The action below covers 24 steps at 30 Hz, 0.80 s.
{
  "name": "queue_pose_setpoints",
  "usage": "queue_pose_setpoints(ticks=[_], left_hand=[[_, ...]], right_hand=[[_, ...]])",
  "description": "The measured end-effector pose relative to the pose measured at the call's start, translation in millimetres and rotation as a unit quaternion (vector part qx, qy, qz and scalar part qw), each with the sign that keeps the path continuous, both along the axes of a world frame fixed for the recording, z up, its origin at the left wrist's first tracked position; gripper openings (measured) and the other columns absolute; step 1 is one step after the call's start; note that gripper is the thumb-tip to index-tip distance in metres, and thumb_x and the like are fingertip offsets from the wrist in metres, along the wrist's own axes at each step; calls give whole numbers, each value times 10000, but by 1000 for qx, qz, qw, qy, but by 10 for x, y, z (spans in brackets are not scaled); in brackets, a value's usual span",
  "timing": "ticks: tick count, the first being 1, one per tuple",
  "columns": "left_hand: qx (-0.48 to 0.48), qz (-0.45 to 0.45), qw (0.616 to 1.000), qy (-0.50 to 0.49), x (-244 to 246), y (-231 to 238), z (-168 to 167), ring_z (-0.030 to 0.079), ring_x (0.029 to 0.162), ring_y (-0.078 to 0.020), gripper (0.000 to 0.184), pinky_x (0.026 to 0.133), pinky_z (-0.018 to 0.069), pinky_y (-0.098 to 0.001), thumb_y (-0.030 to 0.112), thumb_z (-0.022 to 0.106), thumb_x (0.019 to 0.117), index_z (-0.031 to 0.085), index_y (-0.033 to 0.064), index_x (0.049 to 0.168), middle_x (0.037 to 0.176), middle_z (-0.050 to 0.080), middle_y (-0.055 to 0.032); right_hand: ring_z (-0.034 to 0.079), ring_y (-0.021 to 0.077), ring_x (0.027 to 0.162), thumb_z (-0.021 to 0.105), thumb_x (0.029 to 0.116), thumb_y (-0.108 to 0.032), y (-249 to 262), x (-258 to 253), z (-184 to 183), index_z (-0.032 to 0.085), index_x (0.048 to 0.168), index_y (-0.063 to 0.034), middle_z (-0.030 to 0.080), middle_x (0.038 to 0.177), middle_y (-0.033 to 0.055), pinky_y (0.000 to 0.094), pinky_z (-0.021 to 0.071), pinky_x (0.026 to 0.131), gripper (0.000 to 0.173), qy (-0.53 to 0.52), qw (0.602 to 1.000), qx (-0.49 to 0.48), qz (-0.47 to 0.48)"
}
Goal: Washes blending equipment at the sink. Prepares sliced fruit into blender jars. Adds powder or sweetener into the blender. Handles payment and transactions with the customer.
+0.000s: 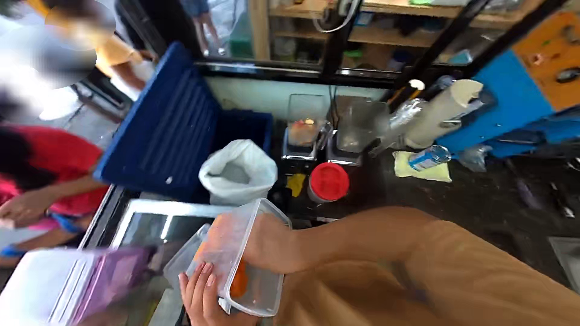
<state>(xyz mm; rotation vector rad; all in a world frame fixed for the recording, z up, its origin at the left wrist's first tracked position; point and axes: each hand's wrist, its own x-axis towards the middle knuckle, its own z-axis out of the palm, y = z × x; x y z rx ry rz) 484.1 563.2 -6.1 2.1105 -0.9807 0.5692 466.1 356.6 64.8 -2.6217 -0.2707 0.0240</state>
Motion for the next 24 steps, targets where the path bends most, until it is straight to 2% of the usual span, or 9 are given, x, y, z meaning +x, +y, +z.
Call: queue_pose_setpoints(ticks=[2,3,5,8,11,13,16,18,24], left_hand=[[-1,-21,1000,15,24,-466,31,407,1447,-245,948,1246,202,-562,594,791,735,350,254,1503,1478,488,-36],[-1,-29,999,34,24,-701,51,400,1452,-247,973,1250,201,-554,604,800,721,347,258,1509,1492,477,-38],[-4,-57,995,87,15,-1194,106,388,1460,-248,1050,1250,220,-519,631,821,684,322,266,1532,1522,457,-48],[-4,-108,980,166,8,-2005,267,437,1423,-240,1175,1205,337,-441,641,875,624,306,190,1548,1511,479,-101],[30,-154,966,205,78,-2800,513,510,1344,-235,1232,1143,434,-416,593,924,591,316,102,1544,1455,508,-150],[71,-193,957,204,148,-3241,660,502,1356,-230,1237,1153,429,-417,603,914,606,302,96,1554,1471,499,-149],[111,-242,937,226,246,-3764,847,506,1353,-225,1224,1147,447,-420,555,934,599,322,76,1544,1460,502,-151],[132,-261,925,241,265,-4043,941,516,1342,-226,1229,1132,471,-412,514,947,580,322,53,1533,1446,502,-162],[194,-250,919,234,158,-4532,1037,522,1330,-199,1175,1124,470,-388,505,929,594,354,57,1516,1429,523,-141]], right_hand=[[689,351,981,602,990,-110,-571,-132,90,728,994,-23,702,1054,167,532,583,736,153,40,999,-8,17],[694,322,936,588,1018,-182,-896,-226,125,728,978,-54,700,998,139,523,583,722,194,43,999,19,18],[708,229,852,571,1051,-264,-1580,-448,203,753,1033,-102,729,890,76,466,576,754,245,33,988,148,-3],[708,99,923,665,1009,-265,-2536,-774,255,789,1104,-107,764,980,37,302,582,866,222,2,947,314,-71],[673,10,805,777,925,-208,-3320,-1018,324,788,982,-74,744,906,-15,194,579,728,146,-23,881,446,-156],[661,1,728,763,927,-159,-3742,-1121,339,756,944,-60,726,825,-34,187,578,667,101,-47,843,502,-187],[599,22,698,560,1054,-192,-4155,-1174,297,719,1045,-78,672,809,-34,182,518,647,196,-56,826,519,-211],[638,45,703,479,1094,-231,-4252,-1187,325,710,1094,-85,695,828,-18,208,555,647,273,-66,835,501,-217],[663,85,822,503,1081,-227,-4205,-1056,96,718,1072,-60,723,932,54,233,554,771,272,-169,894,366,-194]])
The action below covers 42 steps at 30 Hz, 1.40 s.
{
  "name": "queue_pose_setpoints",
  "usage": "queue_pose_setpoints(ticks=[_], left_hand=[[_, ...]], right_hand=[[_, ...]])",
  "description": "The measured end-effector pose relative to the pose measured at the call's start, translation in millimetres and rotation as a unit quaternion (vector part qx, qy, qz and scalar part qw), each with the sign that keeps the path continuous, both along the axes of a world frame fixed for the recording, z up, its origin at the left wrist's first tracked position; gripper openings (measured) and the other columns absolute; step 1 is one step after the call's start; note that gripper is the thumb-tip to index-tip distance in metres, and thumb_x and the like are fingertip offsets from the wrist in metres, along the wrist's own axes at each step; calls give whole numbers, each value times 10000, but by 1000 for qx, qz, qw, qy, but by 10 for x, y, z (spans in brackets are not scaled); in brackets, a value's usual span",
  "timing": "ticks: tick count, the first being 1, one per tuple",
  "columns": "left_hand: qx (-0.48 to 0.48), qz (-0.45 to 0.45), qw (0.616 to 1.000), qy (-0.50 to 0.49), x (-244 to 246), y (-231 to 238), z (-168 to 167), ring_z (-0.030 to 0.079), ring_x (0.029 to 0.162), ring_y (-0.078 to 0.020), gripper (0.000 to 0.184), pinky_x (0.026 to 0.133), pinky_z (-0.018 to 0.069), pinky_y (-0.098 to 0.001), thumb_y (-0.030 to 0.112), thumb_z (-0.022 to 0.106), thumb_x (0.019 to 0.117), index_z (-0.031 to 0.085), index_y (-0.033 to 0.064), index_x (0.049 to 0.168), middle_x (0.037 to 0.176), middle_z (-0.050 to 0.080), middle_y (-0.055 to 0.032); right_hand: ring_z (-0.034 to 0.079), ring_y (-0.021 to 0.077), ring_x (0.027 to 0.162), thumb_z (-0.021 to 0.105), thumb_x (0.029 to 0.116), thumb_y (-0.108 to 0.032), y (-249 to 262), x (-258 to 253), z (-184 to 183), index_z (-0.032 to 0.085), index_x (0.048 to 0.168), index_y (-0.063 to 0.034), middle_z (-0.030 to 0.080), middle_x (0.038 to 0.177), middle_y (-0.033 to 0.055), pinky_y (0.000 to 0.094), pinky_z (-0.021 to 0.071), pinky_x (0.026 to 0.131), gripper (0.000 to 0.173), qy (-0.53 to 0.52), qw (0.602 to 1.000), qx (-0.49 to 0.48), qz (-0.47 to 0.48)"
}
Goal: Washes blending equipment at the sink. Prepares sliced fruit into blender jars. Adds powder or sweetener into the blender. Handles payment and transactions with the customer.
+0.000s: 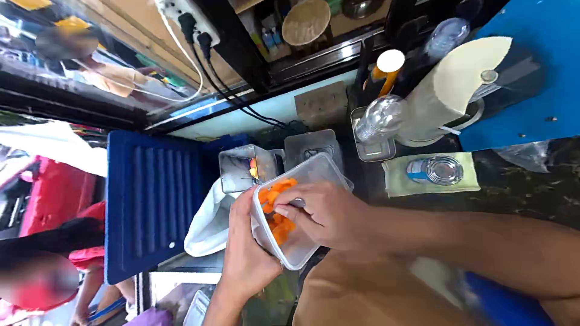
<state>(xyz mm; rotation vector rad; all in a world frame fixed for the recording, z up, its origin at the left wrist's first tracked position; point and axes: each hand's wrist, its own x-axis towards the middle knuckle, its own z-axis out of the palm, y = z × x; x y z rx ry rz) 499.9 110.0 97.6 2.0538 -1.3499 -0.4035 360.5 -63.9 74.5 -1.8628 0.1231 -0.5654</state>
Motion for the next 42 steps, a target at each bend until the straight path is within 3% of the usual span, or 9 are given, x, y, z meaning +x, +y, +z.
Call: queue_pose_setpoints(ticks=[12,15,19,21,26,31,36,39,42], left_hand=[[36,31,998,-40,-116,-194,75,514,1353,-192,1098,1126,465,-378,527,904,667,336,157,1530,1459,519,-96],[35,43,997,-45,-164,-181,68,495,1377,-190,1098,1151,441,-381,561,890,678,333,156,1533,1473,514,-90],[29,60,997,-39,-243,-206,79,519,1342,-168,1095,1132,455,-353,530,906,666,351,116,1515,1449,522,-97],[45,66,995,-53,-270,-232,93,522,1332,-153,1088,1123,456,-333,517,898,670,347,106,1514,1443,526,-98],[74,68,992,-71,-317,-252,153,519,1338,-178,1111,1131,455,-352,515,902,660,358,75,1523,1449,519,-134],[121,90,984,-99,-272,-156,194,501,1356,-234,1164,1128,449,-405,527,903,613,360,72,1536,1471,500,-173],[175,104,973,-106,-229,-210,258,508,1345,-214,1220,1105,470,-400,571,891,554,362,118,1555,1481,496,-133],[192,101,969,-119,-240,-313,265,508,1351,-218,1225,1099,477,-422,569,886,545,354,159,1570,1494,491,-115],[210,87,966,-127,-220,-398,264,489,1375,-240,1222,1094,474,-458,561,875,563,327,204,1596,1534,460,-105]], right_hand=[[640,-18,724,518,1082,-238,-431,-86,-164,732,1051,-79,695,824,-33,157,557,663,268,6,989,146,-5],[621,-23,729,530,1064,-194,-544,-113,-105,731,1033,-73,687,832,-39,151,545,656,236,-31,993,112,-10],[683,95,871,522,1061,-164,-422,-29,-264,726,1049,-59,727,914,33,240,565,808,230,-60,997,2,51],[686,127,854,530,1052,-159,-397,9,-282,723,1029,-68,714,877,36,259,564,775,215,-70,995,-33,57],[679,79,838,536,1054,-175,-394,5,-266,737,1022,-64,724,886,20,231,568,777,232,-43,998,11,39],[647,34,748,536,1052,-210,-548,-82,-334,739,1032,-87,710,861,-14,217,564,685,238,2,999,44,11],[607,-37,659,533,1050,-228,-793,-83,-220,733,1035,-148,668,786,-89,156,533,575,216,34,996,86,-13],[624,0,659,550,1047,-242,-707,-37,-250,739,1013,-148,672,763,-70,219,557,590,214,55,992,107,39],[634,87,742,508,1067,-327,-603,18,-486,760,1046,-167,677,804,-23,323,535,682,299,117,986,15,119]])
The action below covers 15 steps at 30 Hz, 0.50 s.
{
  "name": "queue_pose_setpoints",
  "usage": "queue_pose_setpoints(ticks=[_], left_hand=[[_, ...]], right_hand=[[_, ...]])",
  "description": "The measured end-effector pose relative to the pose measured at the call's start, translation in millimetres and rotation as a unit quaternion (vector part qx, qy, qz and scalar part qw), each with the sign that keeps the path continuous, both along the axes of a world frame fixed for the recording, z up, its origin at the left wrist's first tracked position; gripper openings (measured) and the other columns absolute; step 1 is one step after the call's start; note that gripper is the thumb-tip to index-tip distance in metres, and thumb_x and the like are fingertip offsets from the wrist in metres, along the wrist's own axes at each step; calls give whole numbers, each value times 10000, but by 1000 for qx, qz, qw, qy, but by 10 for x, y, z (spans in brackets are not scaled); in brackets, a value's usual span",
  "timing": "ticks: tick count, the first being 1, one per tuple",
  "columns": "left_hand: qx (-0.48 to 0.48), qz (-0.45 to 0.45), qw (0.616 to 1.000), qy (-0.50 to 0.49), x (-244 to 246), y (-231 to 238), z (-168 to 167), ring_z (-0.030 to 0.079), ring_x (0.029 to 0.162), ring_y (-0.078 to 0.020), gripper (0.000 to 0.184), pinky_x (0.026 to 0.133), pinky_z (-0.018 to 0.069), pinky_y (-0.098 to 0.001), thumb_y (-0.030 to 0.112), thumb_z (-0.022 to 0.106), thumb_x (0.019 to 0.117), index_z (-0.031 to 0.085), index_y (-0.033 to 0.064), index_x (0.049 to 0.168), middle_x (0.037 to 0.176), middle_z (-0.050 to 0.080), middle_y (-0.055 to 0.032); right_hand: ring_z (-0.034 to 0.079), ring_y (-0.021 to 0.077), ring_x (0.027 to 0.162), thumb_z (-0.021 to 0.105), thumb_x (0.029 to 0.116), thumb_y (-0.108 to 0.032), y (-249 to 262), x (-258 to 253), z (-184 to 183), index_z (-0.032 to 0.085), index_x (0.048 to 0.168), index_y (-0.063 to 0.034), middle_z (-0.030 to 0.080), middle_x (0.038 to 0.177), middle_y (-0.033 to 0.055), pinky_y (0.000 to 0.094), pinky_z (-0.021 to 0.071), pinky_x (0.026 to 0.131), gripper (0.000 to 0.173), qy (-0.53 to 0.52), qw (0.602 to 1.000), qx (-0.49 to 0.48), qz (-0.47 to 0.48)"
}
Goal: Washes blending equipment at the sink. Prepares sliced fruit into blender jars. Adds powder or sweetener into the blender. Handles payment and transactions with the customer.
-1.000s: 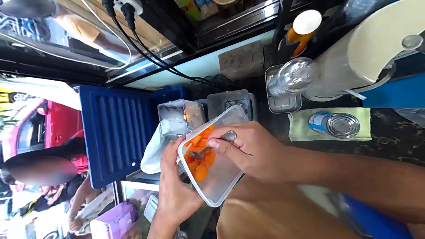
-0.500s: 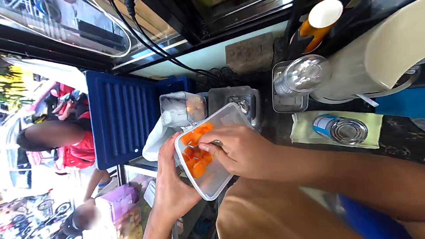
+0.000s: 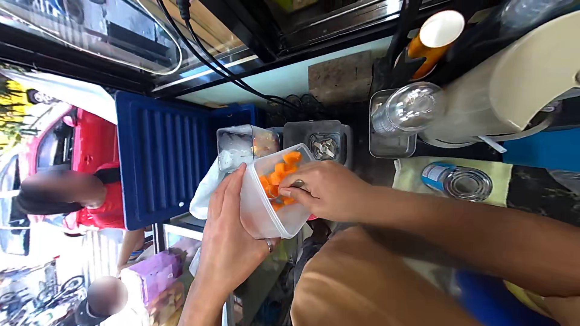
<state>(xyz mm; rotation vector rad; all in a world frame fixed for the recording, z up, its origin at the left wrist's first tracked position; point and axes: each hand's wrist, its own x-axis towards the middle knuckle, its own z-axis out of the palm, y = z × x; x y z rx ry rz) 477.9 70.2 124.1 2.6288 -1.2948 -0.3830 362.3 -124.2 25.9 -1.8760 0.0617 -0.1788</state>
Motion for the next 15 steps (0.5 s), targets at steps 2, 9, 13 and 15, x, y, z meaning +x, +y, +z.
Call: queue_pose_setpoints(ticks=[2,9,13,15], left_hand=[[3,-7,1000,7,39,-34,-15,491,1376,-228,1223,1095,480,-444,548,873,580,303,209,1607,1537,453,-102],[44,-7,999,-14,110,-96,15,483,1380,-300,1216,1078,458,-555,605,833,602,287,228,1622,1549,450,-110],[71,8,997,-14,137,-127,65,506,1356,-298,1241,1060,481,-550,627,840,579,288,241,1620,1536,461,-99],[76,13,997,-19,144,-125,69,515,1346,-307,1246,1050,486,-549,643,834,571,289,251,1621,1527,472,-103]], right_hand=[[643,92,768,503,1065,-320,-19,1,-83,766,1036,-169,679,809,-21,316,538,698,304,-25,999,-26,-3],[674,44,825,552,1043,-245,-279,-82,-179,769,1034,-140,726,893,-26,251,578,759,242,-62,996,-18,-64],[663,0,794,551,1052,-275,-503,-86,-221,763,1067,-169,729,906,-63,226,578,734,237,-37,996,-9,-81],[643,-19,735,551,1054,-270,-627,-106,-187,759,1055,-165,718,867,-76,194,564,670,233,-34,995,5,-95]])
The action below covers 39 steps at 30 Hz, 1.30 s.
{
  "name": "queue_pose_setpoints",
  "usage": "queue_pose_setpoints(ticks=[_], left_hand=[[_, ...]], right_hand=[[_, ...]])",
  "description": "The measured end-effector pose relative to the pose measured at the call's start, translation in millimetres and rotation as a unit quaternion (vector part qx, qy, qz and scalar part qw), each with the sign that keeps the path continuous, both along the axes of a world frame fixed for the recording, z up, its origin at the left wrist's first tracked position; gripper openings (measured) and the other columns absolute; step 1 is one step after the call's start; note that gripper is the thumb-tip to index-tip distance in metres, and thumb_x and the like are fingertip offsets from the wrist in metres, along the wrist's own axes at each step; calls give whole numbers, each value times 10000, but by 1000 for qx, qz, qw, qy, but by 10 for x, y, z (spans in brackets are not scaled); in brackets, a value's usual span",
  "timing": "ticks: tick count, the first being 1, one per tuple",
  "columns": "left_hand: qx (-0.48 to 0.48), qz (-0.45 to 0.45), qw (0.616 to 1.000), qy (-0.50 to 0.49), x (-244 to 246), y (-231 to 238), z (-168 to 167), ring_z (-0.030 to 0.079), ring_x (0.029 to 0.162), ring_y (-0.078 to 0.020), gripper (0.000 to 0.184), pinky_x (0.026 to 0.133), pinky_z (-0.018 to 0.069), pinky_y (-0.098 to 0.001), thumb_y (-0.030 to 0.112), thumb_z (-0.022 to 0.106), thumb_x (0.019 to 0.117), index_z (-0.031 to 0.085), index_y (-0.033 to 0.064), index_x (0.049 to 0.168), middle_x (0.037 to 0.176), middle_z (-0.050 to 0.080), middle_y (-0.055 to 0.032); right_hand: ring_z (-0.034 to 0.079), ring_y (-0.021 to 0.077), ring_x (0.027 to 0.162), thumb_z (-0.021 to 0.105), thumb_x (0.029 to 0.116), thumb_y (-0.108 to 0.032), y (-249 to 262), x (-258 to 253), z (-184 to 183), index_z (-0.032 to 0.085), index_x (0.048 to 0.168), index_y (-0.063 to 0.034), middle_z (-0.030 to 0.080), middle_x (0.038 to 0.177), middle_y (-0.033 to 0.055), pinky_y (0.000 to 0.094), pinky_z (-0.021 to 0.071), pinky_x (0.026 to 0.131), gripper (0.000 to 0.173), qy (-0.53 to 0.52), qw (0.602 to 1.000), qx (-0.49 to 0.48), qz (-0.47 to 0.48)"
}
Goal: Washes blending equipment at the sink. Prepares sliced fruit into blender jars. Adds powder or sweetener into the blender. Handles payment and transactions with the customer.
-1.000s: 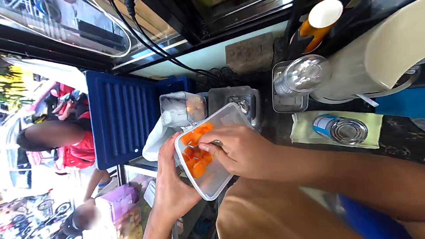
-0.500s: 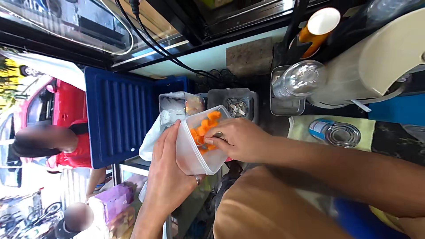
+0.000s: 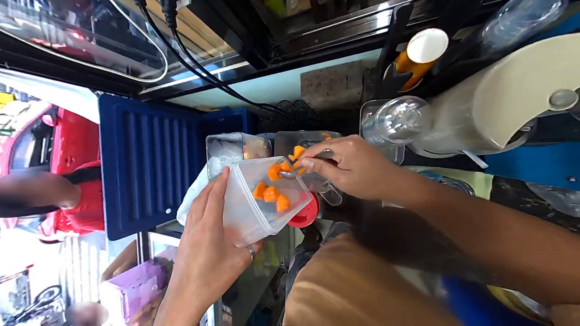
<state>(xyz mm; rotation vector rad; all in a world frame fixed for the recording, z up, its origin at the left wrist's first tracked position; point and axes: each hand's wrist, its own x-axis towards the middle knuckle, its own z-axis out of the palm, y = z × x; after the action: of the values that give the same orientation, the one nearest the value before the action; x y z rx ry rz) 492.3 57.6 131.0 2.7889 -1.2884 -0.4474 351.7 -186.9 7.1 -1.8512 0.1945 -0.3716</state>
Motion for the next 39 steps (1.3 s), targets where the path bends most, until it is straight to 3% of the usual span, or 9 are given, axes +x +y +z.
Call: queue_pose_setpoints(ticks=[7,10,14,17,21,25,31,36,39], left_hand=[[-31,-15,999,-6,-31,116,-60,516,1336,-323,1231,1064,478,-514,632,826,566,346,148,1591,1490,497,-162],[-58,-15,998,-8,-102,215,-113,493,1360,-316,1214,1098,461,-467,595,853,572,360,120,1574,1493,481,-188],[-87,-12,996,-1,-191,269,-169,475,1389,-258,1197,1125,442,-410,602,867,591,354,134,1566,1503,474,-181],[-90,-18,996,6,-196,278,-171,473,1389,-249,1190,1134,432,-400,586,871,604,344,125,1566,1507,472,-179],[-84,-15,996,-4,-183,294,-169,463,1397,-281,1201,1146,420,-427,597,873,607,343,125,1576,1510,466,-190],[-87,-16,996,-2,-186,234,-175,464,1394,-284,1208,1145,420,-427,593,875,593,348,119,1571,1507,468,-191],[-84,-6,996,3,-164,319,-157,447,1411,-251,1218,1165,396,-410,594,872,584,329,130,1572,1528,445,-178],[-37,-35,999,-19,-117,97,-68,498,1365,-312,1200,1101,438,-524,704,801,630,346,150,1593,1510,489,-171],[8,-30,999,-28,-30,-55,19,513,1347,-317,1205,1062,455,-576,745,779,621,326,229,1611,1512,497,-114]], right_hand=[[683,22,749,529,1066,-207,-85,-107,162,738,1052,-122,726,868,-60,198,598,650,225,-36,992,112,-54],[681,28,717,557,1050,-214,94,-119,205,738,1028,-116,723,839,-51,222,609,633,207,-28,986,166,5],[686,109,863,491,1074,-335,522,19,-60,758,1115,-167,739,942,-5,373,566,781,319,40,987,39,152],[707,126,837,513,1064,-304,569,78,-193,772,1064,-169,749,911,-9,388,582,741,292,5,996,-22,81],[616,-6,669,558,1033,-301,415,70,49,780,1056,-202,706,808,-89,242,536,597,244,33,995,90,-2],[692,10,813,545,1066,-283,574,99,217,761,1084,-137,749,906,-47,237,590,752,261,92,946,296,97],[639,-3,664,559,1047,-280,383,23,182,766,1070,-197,703,798,-88,228,558,575,224,61,978,199,9],[681,138,902,471,1089,-335,558,114,75,740,1168,-159,734,999,19,439,554,830,331,123,962,131,204],[690,117,850,488,1087,-358,434,164,-52,754,1139,-184,740,925,-2,426,562,786,322,144,968,107,176]])
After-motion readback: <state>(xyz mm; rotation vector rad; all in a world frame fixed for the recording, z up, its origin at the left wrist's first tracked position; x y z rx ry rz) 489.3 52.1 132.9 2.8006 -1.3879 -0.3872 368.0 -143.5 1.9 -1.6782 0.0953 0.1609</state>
